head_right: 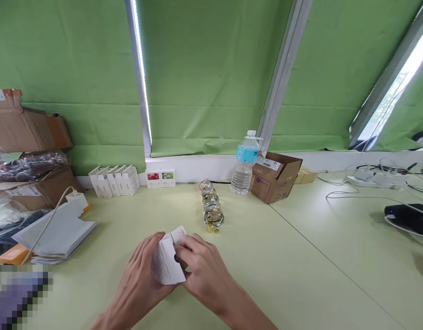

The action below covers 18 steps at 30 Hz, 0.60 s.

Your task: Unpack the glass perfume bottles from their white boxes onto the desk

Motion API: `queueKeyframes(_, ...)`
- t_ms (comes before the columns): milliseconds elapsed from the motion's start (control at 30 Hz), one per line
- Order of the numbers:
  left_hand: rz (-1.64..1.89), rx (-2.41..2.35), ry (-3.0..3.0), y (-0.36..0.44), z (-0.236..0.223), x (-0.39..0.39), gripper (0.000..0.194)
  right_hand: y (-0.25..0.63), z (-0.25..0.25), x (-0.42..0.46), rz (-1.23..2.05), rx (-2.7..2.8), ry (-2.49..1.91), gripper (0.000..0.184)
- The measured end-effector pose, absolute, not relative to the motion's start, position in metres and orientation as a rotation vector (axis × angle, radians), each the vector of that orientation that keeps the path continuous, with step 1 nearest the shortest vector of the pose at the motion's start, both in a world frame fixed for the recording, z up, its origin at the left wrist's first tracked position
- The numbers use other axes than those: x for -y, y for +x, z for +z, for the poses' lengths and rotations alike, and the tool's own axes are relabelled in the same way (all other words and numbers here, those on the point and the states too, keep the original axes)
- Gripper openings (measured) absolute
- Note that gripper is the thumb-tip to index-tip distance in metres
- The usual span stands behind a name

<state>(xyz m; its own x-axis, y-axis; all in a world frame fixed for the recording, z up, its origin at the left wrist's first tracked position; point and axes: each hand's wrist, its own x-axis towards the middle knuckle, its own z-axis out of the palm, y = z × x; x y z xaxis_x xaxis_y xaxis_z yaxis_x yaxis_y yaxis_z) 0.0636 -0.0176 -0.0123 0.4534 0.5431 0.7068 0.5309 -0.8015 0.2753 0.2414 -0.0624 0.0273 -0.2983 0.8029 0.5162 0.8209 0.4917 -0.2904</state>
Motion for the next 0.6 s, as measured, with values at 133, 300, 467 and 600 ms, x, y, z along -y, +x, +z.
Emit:
queueKeyframes(133,1.112,-0.924,2.628,0.057,-0.002,0.014,0.092,0.246,0.024,0.059,0.058,2.099,-1.393,0.021)
queueKeyframes(300,0.809,-0.941,2.456,0.038,0.013,0.003,0.077,0.250,0.026,0.057,0.165,2.057,-1.406,0.021)
queueKeyframes(467,0.806,-0.979,2.347,0.031,0.016,-0.001,0.066,0.249,0.031,0.057,0.342,1.984,-1.386,0.012)
queueKeyframes(600,0.885,-1.039,2.317,0.037,0.011,-0.001,0.057,0.245,0.031,0.057,0.460,1.880,-1.290,0.017)
